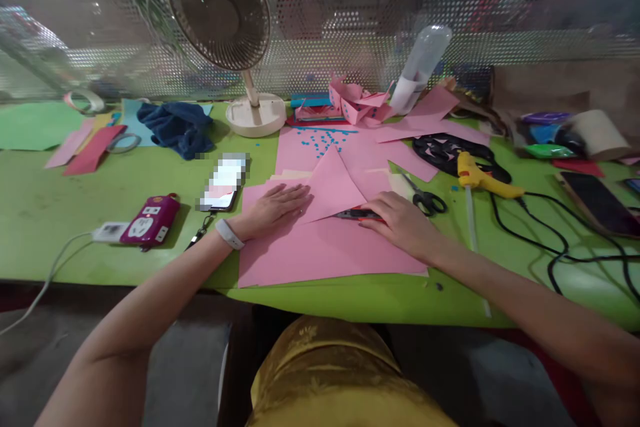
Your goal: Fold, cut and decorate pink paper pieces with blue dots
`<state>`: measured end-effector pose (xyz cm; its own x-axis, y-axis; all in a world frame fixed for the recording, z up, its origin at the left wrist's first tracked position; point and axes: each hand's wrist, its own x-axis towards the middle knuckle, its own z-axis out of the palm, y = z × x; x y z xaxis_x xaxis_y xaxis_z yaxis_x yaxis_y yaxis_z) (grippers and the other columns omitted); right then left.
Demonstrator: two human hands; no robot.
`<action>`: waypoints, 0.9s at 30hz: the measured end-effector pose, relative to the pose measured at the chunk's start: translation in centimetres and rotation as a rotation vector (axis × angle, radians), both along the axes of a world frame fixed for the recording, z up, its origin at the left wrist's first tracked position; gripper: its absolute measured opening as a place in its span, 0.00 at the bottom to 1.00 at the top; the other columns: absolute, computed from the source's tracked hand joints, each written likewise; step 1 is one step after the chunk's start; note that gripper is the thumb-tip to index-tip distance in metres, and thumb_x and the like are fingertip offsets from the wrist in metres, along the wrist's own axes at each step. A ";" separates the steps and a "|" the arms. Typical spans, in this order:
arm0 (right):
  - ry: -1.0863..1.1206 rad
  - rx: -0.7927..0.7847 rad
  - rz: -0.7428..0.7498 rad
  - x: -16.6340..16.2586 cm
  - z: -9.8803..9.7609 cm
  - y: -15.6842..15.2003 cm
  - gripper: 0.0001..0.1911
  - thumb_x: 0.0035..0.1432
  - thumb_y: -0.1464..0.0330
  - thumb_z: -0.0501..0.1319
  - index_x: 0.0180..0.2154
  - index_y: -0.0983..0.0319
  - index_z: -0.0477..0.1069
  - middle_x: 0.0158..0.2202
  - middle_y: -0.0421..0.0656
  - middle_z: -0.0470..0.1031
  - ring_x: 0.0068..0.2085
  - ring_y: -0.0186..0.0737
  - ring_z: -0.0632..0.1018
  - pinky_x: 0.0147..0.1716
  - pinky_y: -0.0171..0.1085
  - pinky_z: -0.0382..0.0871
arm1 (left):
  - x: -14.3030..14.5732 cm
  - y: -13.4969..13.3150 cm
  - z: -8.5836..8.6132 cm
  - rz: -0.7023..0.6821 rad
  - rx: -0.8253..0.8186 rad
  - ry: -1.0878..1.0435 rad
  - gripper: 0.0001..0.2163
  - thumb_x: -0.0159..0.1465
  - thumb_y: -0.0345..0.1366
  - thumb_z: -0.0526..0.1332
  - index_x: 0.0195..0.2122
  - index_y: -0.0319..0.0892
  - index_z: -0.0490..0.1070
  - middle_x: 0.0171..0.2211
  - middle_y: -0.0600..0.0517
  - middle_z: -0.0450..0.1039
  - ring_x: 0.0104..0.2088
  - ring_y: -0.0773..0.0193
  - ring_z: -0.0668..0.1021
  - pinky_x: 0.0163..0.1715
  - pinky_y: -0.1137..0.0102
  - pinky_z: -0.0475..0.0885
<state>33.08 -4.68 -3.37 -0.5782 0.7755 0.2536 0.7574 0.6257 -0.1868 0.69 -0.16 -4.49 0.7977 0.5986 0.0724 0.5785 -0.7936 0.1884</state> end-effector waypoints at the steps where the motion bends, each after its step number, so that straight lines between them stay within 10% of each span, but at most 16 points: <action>1: 0.010 -0.002 0.007 0.0 0.0 0.0 0.13 0.65 0.61 0.56 0.45 0.62 0.71 0.40 0.48 0.73 0.44 0.48 0.74 0.45 0.46 0.69 | 0.0 0.0 0.0 0.001 0.003 -0.002 0.23 0.74 0.43 0.41 0.69 0.48 0.49 0.69 0.50 0.49 0.69 0.63 0.52 0.67 0.58 0.46; 27: 0.123 -0.070 0.041 -2.1 -0.2 -1.0 0.12 0.64 0.63 0.58 0.47 0.59 0.74 0.41 0.47 0.73 0.44 0.46 0.74 0.46 0.46 0.71 | 0.0 -0.2 -0.3 0.027 0.011 0.020 0.23 0.73 0.42 0.40 0.68 0.48 0.49 0.69 0.51 0.49 0.68 0.64 0.54 0.67 0.60 0.45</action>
